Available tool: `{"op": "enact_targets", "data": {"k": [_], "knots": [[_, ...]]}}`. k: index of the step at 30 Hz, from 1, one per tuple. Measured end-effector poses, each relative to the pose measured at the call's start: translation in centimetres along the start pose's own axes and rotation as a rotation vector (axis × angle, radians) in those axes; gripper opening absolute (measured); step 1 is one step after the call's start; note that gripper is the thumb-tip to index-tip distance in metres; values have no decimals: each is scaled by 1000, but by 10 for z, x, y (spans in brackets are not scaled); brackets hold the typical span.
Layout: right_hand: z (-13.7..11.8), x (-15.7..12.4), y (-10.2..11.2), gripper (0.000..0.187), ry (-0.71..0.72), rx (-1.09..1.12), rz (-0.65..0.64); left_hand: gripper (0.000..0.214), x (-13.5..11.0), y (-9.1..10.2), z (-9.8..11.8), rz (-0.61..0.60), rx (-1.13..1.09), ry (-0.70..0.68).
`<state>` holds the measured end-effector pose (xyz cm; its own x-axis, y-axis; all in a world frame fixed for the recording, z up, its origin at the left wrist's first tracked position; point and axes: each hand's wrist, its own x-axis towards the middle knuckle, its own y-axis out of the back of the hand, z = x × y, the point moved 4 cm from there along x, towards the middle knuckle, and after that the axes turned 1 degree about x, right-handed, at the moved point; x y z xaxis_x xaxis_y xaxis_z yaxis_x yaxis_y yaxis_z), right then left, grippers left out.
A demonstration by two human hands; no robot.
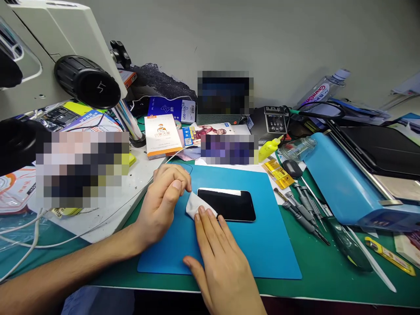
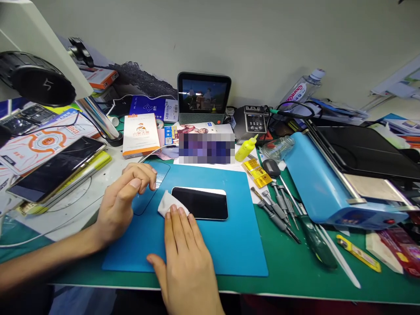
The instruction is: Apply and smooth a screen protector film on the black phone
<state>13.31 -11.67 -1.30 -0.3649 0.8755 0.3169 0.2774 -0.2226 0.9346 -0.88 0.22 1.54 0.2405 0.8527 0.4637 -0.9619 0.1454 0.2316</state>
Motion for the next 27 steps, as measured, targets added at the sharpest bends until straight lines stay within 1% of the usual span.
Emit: {"op": "enact_targets", "data": {"k": [5, 7, 10, 12, 14, 16, 20, 22, 24, 27], "knots": [[11, 34, -11, 62, -82, 17, -27, 30, 0, 0, -2, -3, 7, -2], [11, 39, -14, 63, -102, 16, -24, 30, 1, 1, -2, -4, 16, 2], [3, 22, -10, 63, -100, 4, 3, 29, 2, 2, 0, 8, 23, 2], [-3, 5, -4, 62, -75, -5, 11, 30, 3, 2, 2, 13, 23, 0], [-6, -5, 0, 62, -48, -8, 8, 30, 2, 1, 2, 9, 20, 0], [-4, -1, 1, 61, -47, -2, -2, 30, 1, 0, 2, -4, 18, 6], [10, 27, -6, 61, -103, 35, -10, 30, 0, -2, -1, -28, 28, 15], [15, 33, -7, 61, -106, 40, -14, 30, 1, -1, -2, -27, 39, 15], [16, 25, -4, 60, -91, 15, -20, 30, 3, 0, -1, -18, 45, 16], [13, 0, 4, 57, -40, -36, -26, 30, 3, 1, -1, -10, 47, 17]]}}
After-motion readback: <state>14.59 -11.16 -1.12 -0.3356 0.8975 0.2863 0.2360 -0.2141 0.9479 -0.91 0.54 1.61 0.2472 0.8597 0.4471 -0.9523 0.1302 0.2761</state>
